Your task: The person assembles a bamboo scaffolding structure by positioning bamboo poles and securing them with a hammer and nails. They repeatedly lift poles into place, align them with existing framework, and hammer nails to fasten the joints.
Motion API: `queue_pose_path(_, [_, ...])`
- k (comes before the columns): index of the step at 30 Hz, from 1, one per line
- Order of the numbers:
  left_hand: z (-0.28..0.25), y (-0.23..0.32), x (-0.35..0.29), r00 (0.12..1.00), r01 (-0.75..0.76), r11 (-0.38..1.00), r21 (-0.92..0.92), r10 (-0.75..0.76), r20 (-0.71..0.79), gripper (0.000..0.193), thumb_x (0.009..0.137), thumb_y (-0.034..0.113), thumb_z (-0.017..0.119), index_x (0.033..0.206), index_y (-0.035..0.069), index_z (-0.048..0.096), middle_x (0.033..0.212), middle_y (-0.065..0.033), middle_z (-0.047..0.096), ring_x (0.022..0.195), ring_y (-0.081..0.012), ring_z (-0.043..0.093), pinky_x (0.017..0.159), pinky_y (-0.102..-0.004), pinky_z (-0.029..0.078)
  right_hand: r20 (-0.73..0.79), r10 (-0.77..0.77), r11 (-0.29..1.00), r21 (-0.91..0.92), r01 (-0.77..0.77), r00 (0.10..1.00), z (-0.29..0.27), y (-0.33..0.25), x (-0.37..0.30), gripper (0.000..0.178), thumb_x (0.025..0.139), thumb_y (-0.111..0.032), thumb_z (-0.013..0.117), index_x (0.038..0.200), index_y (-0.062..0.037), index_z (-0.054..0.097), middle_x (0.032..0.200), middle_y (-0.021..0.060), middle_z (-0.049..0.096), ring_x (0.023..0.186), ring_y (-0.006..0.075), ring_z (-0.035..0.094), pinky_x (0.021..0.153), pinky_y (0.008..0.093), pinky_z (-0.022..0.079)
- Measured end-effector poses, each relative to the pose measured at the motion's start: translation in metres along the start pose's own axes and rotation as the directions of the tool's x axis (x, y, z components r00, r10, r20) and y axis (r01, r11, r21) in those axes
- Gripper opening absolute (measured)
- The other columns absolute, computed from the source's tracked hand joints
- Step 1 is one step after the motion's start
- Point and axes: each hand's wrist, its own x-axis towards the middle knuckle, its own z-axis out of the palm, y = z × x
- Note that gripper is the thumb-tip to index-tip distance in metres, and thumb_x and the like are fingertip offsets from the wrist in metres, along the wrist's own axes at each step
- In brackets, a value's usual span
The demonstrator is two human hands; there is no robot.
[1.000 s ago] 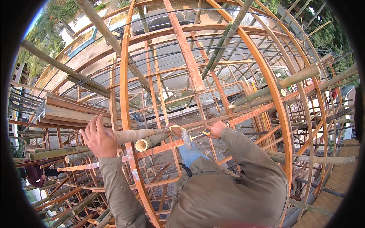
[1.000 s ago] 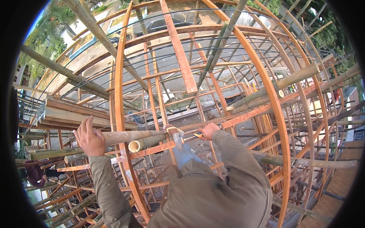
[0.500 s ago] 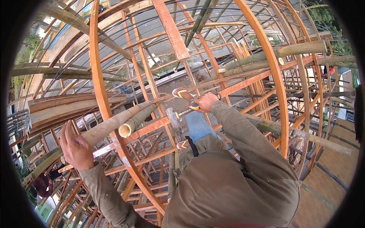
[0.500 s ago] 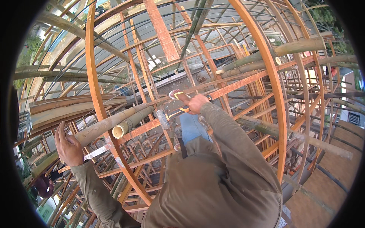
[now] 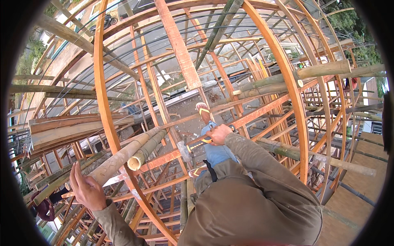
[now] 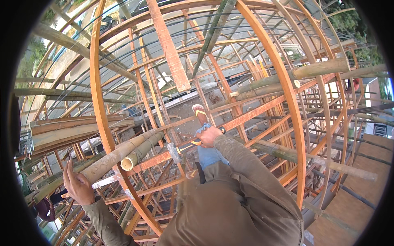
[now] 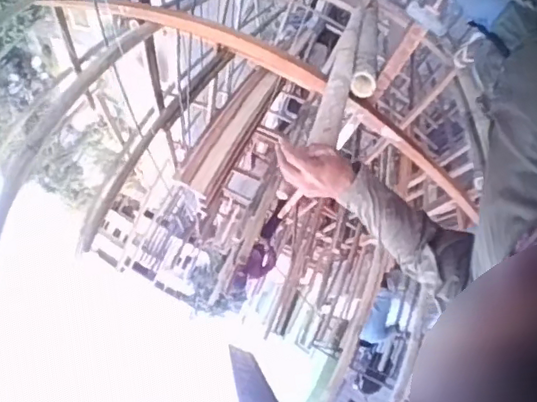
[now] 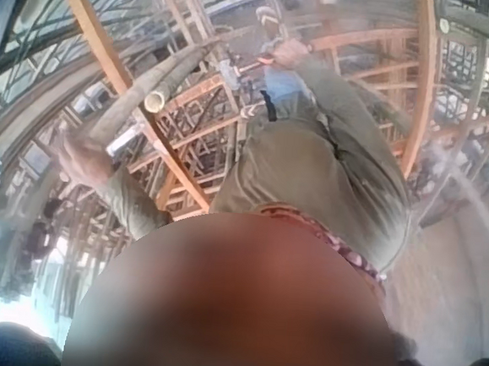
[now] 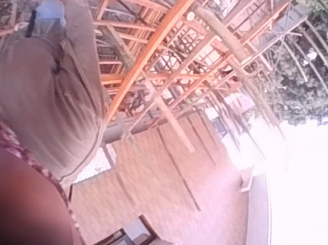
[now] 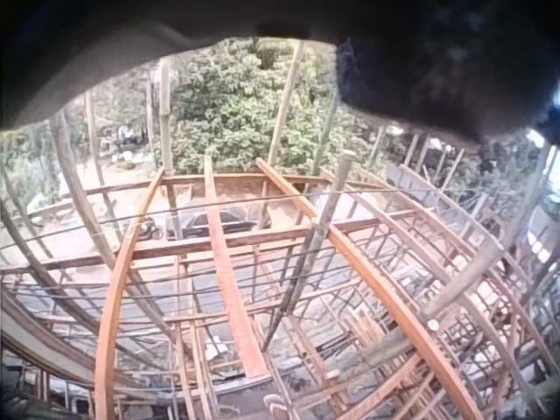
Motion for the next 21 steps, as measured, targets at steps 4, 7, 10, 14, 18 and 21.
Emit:
queue_pose_path(4, [0.0032,-0.0013,-0.0009,1.000,0.012,1.000,-0.009,-0.013,-0.015,0.052,0.085,-0.009,0.053,0.134,0.004,0.064,0.129,-0.0180,0.065,0.114,-0.0391,0.063,0.093,-0.0479,0.052,0.056,0.023,0.999,0.028,-0.025,0.998,0.0034,0.0006,0.0020,0.051,0.083,-0.048,0.078,0.113,-0.0108,0.064,0.102,0.0129,0.074,0.095,0.0337,0.074,0.078,0.0474,0.059])
queue_pose_path(7, [0.0045,-0.0022,-0.0049,0.999,0.034,0.999,-0.016,-0.034,-0.008,0.052,0.084,-0.009,0.053,0.134,0.003,0.063,0.127,-0.0191,0.065,0.113,-0.0399,0.063,0.093,-0.0488,0.051,0.072,0.020,0.999,0.030,-0.023,0.997,0.0060,0.0004,0.0032,0.051,0.085,-0.049,0.076,0.115,-0.0099,0.065,0.102,0.0148,0.074,0.095,0.0335,0.074,0.078,0.0476,0.059])
queue_pose_path(10, [0.0046,-0.0009,-0.0056,0.998,0.048,0.999,-0.018,-0.049,-0.035,0.054,0.082,-0.009,0.053,0.134,0.001,0.062,0.125,-0.0201,0.065,0.113,-0.0405,0.063,0.092,-0.0489,0.052,0.059,-0.001,0.999,0.052,-0.002,0.998,0.0042,0.0005,0.0018,0.051,0.086,-0.049,0.074,0.116,-0.0093,0.065,0.104,0.0167,0.074,0.095,0.0344,0.074,0.077,0.0475,0.059])
queue_pose_path(14, [0.0049,0.0003,-0.0046,0.999,0.030,0.999,-0.025,-0.031,-0.043,0.053,0.081,-0.010,0.053,0.132,0.001,0.062,0.125,-0.0209,0.065,0.114,-0.0417,0.062,0.094,-0.0497,0.051,0.080,-0.012,0.994,0.109,0.004,0.997,-0.0016,0.0008,-0.0006,0.049,0.088,-0.048,0.072,0.118,-0.0094,0.064,0.104,0.0177,0.075,0.094,0.0354,0.075,0.075,0.0485,0.059])
queue_pose_path(18, [0.0043,-0.0039,-0.0052,0.999,0.004,0.999,-0.039,-0.005,-0.045,0.052,0.082,-0.009,0.052,0.131,0.000,0.061,0.129,-0.0222,0.063,0.117,-0.0433,0.061,0.096,-0.0502,0.051,0.058,-0.027,0.990,0.140,0.019,0.998,-0.0003,0.0008,-0.0019,0.047,0.088,-0.043,0.072,0.119,-0.0089,0.064,0.100,0.0174,0.075,0.091,0.0355,0.075,0.074,0.0498,0.059])
queue_pose_path(21, [0.0055,-0.0079,-0.0050,0.999,-0.006,0.999,-0.054,0.003,-0.047,0.049,0.085,-0.008,0.051,0.133,0.000,0.061,0.134,-0.0246,0.060,0.123,-0.0444,0.059,0.099,-0.0500,0.050,0.033,-0.043,0.992,0.117,0.039,0.999,0.0058,0.0016,0.0003,0.045,0.087,-0.039,0.072,0.119,-0.0082,0.064,0.097,0.0170,0.076,0.088,0.0359,0.076,0.072,0.0504,0.059])
